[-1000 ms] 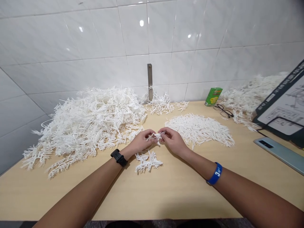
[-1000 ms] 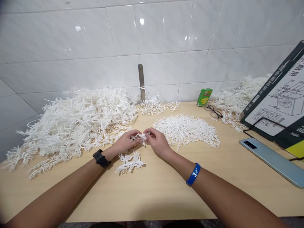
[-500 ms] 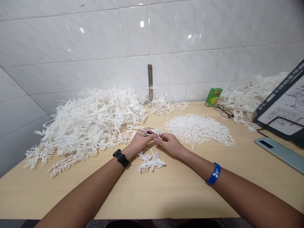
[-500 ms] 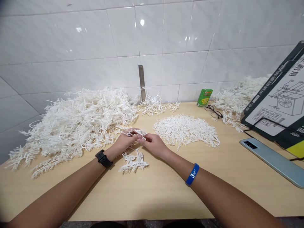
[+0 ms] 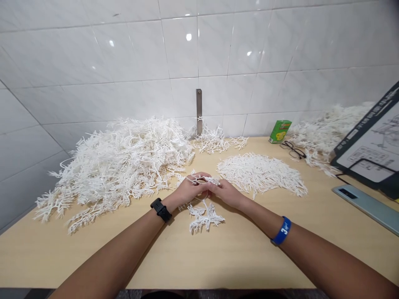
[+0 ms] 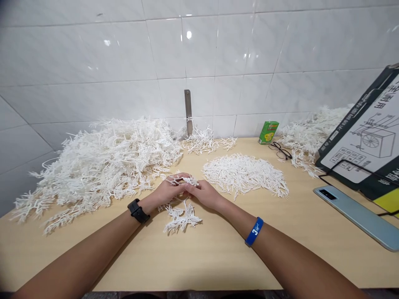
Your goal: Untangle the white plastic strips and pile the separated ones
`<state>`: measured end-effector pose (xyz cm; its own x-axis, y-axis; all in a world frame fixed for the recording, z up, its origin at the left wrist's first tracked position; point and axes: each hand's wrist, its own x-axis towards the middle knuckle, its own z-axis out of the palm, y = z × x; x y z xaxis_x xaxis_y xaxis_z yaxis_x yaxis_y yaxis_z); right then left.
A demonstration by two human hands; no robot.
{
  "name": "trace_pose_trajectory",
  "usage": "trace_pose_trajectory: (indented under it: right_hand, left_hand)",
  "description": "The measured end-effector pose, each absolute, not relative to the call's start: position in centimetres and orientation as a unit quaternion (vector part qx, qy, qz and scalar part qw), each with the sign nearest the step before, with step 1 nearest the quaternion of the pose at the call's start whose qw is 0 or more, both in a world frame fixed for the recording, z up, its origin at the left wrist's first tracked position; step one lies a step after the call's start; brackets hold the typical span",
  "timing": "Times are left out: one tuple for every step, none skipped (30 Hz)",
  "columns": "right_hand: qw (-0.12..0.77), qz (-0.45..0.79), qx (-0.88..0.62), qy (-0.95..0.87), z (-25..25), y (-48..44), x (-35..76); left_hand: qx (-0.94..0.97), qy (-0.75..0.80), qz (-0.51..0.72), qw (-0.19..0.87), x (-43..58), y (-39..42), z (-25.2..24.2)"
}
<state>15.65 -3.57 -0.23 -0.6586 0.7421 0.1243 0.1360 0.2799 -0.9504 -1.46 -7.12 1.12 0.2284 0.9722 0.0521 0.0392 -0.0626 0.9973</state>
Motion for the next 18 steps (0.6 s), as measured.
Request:
trace_pose_trajectory:
  right_hand:
    - [0.287,0.534,-0.287,-0.742,-0.13,-3.55,15.65]
    - [0.282,0.543,-0.282,-0.739,-0.06,-3.53,15.65]
    - [0.277,0.548,-0.282,-0.737,-0.03,-3.5,15.66]
    - [0.273,0.549,-0.286,-0.736,-0.04,-3.48,15.66]
    - [0.273,0.546,-0.292,-0.736,-0.1,-3.46,15.64]
    - [0.276,0.541,-0.297,-0.737,-0.17,-3.44,15.62]
    - [0.279,0.537,-0.299,-0.737,-0.27,-3.41,15.58]
    - [0.283,0.536,-0.296,-0.738,-0.36,-3.38,15.55]
    - [0.282,0.537,-0.29,-0.74,-0.43,-3.34,15.52]
    - [0.277,0.538,-0.283,-0.745,-0.48,-3.31,15.5]
    - [0.271,0.538,-0.277,-0.749,-0.51,-3.27,15.49]
    - [0.264,0.537,-0.273,-0.753,-0.52,-3.24,15.49]
    - [0.258,0.536,-0.269,-0.757,-0.51,-3.23,15.51]
    - [0.253,0.536,-0.266,-0.76,-0.5,-3.22,15.54]
    - [0.251,0.535,-0.262,-0.763,-0.49,-3.23,15.57]
    - [0.25,0.534,-0.259,-0.765,-0.48,-3.25,15.61]
    - [0.25,0.531,-0.257,-0.767,-0.49,-3.28,15.64]
    - [0.25,0.526,-0.258,-0.771,-0.52,-3.32,15.68]
  left_hand:
    - [0.586,0.435,0.438,0.526,-1.41,-7.18,1.24]
    - [0.591,0.435,0.435,0.522,-1.36,-7.24,1.36]
    - [0.596,0.435,0.436,0.515,-1.3,-7.28,1.48]
    - [0.6,0.438,0.441,0.504,-1.25,-7.32,1.58]
    - [0.602,0.442,0.45,0.489,-1.21,-7.34,1.66]
    - [0.603,0.447,0.46,0.474,-1.19,-7.35,1.71]
    - [0.604,0.448,0.469,0.464,-1.17,-7.35,1.73]
    - [0.603,0.445,0.474,0.462,-1.17,-7.33,1.72]
    - [0.601,0.438,0.478,0.467,-1.17,-7.31,1.68]
    - [0.596,0.429,0.48,0.48,-1.15,-7.27,1.61]
    - [0.589,0.419,0.482,0.495,-1.12,-7.24,1.52]
    - [0.579,0.41,0.486,0.51,-1.06,-7.2,1.42]
    - [0.569,0.402,0.491,0.523,-0.98,-7.17,1.34]
    - [0.56,0.393,0.495,0.535,-0.89,-7.16,1.27]
    - [0.553,0.384,0.498,0.547,-0.79,-7.16,1.22]
    - [0.551,0.375,0.496,0.557,-0.73,-7.18,1.21]
    - [0.552,0.369,0.49,0.565,-0.7,-7.22,1.22]
    - [0.556,0.367,0.481,0.57,-0.74,-7.27,1.26]
